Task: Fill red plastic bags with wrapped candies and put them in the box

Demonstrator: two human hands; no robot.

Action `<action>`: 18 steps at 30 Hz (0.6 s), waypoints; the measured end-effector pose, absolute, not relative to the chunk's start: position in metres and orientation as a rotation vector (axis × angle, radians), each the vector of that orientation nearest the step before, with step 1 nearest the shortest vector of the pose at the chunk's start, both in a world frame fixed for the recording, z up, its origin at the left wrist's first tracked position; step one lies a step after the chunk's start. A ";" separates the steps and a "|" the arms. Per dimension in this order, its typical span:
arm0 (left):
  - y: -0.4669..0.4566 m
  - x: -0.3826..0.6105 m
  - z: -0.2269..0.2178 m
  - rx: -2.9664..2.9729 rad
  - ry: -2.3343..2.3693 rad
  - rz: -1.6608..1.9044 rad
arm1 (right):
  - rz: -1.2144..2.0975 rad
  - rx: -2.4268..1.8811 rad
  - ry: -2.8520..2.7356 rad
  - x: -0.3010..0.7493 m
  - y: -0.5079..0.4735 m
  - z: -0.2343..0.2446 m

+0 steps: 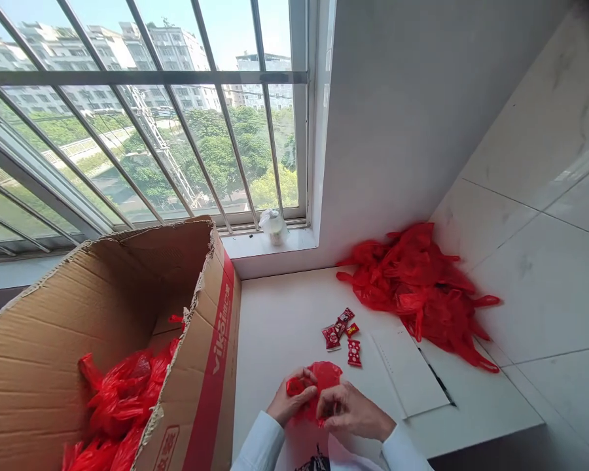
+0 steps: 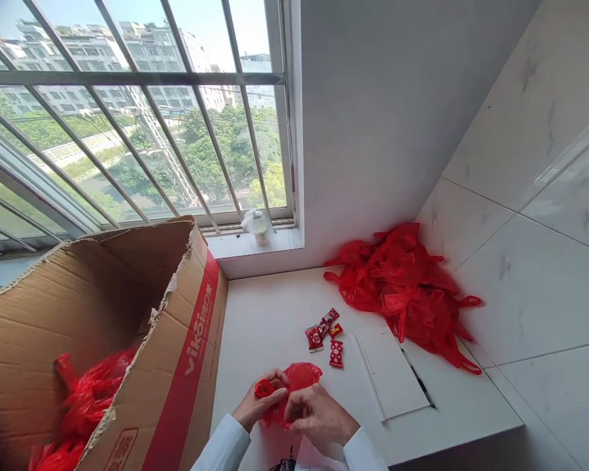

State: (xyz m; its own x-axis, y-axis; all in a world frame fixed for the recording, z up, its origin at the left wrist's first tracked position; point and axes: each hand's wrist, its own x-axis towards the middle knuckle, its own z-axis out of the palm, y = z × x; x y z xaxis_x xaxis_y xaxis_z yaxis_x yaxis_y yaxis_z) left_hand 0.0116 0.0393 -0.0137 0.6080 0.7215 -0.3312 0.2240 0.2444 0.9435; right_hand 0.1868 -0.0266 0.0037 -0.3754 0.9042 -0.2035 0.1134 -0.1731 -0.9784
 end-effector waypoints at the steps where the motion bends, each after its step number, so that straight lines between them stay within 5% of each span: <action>1: 0.040 0.010 -0.011 1.375 0.873 0.409 | 1.582 -1.247 -1.527 0.191 -0.026 0.003; 5: 0.033 0.014 0.002 1.989 0.987 0.303 | 1.309 -1.324 -1.334 0.198 -0.009 -0.006; 9: 0.023 0.026 -0.002 2.509 1.008 0.345 | 1.436 -1.126 -1.408 0.185 0.014 -0.017; 14: 0.021 0.023 -0.024 2.680 1.066 0.596 | 1.649 -0.953 -1.527 0.171 0.021 -0.037; 18: 0.020 0.015 -0.031 2.624 1.107 0.620 | 1.518 -1.179 -1.604 0.172 0.021 -0.047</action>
State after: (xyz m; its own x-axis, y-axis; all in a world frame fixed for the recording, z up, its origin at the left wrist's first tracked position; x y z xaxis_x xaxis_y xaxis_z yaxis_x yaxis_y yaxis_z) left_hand 0.0152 0.0202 -0.0305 0.6258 0.7230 0.2928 0.6274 -0.6896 0.3618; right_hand 0.1719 0.0209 -0.0473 -0.4032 0.9053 -0.1336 0.1828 -0.0633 -0.9811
